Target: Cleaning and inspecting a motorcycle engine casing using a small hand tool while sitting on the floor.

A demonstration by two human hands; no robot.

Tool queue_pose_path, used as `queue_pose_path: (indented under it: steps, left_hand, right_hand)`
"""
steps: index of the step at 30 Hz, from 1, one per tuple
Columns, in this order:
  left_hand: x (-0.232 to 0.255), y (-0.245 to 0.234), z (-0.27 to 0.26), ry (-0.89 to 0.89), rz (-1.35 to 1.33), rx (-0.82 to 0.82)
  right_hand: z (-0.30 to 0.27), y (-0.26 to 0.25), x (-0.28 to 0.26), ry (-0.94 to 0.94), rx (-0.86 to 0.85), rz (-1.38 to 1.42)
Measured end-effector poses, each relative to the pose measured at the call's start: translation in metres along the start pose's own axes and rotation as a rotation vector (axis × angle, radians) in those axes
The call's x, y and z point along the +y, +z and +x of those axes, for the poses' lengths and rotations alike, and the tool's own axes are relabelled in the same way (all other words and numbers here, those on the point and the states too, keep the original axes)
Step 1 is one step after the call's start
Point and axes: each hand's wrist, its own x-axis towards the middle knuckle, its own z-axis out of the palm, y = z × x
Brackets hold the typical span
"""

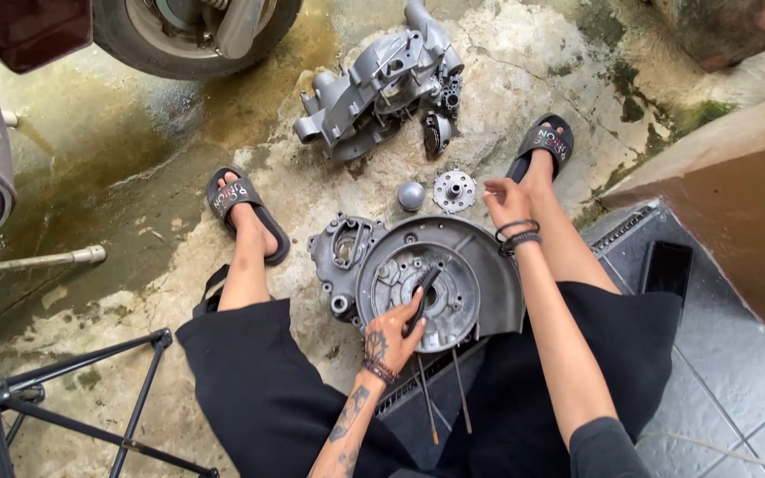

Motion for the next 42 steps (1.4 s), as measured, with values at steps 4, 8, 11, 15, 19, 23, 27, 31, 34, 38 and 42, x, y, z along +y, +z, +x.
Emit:
queue_pose_path:
  steps: [4,8,11,15,19,23,27,31,34,38,42]
  left_hand:
    - [-0.002,-0.001,-0.001,0.011,-0.052,0.004]
    - [-0.008,0.010,-0.001,0.057,-0.030,0.014]
    - [-0.003,0.008,0.002,-0.034,-0.052,-0.062]
    - [0.002,0.007,0.007,-0.162,-0.058,-0.136]
    - [-0.001,0.007,0.008,-0.199,-0.038,-0.111]
    - [0.002,0.003,0.014,-0.202,-0.080,-0.152]
    - [0.003,0.004,0.014,-0.178,-0.046,-0.111]
    - [0.002,0.013,0.014,-0.211,-0.067,-0.054]
    - [-0.003,0.025,0.012,-0.145,-0.025,0.129]
    - [-0.004,0.030,0.013,-0.106,0.026,0.224]
    - [-0.003,0.021,0.013,-0.100,0.015,0.138]
  right_hand:
    - [0.050,0.034,-0.003,0.077,-0.142,-0.044]
    - [0.087,0.045,-0.006,0.082,-0.313,-0.171]
    - [0.116,0.061,0.002,0.107,-0.282,-0.222]
    - [0.144,0.084,-0.010,-0.081,-0.264,-0.414]
    - [0.159,0.112,0.006,-0.136,-0.272,-0.545]
    - [0.165,0.127,0.024,-0.272,-0.319,-0.784]
    - [0.168,0.131,0.044,-0.410,-0.245,-0.832]
    - [0.175,0.133,0.048,-0.465,-0.186,-0.815]
    - [0.182,0.136,0.054,-0.469,-0.208,-0.847]
    - [0.181,0.129,0.054,-0.522,-0.141,-0.895]
    - [0.168,0.110,0.026,-0.424,-0.079,-0.738]
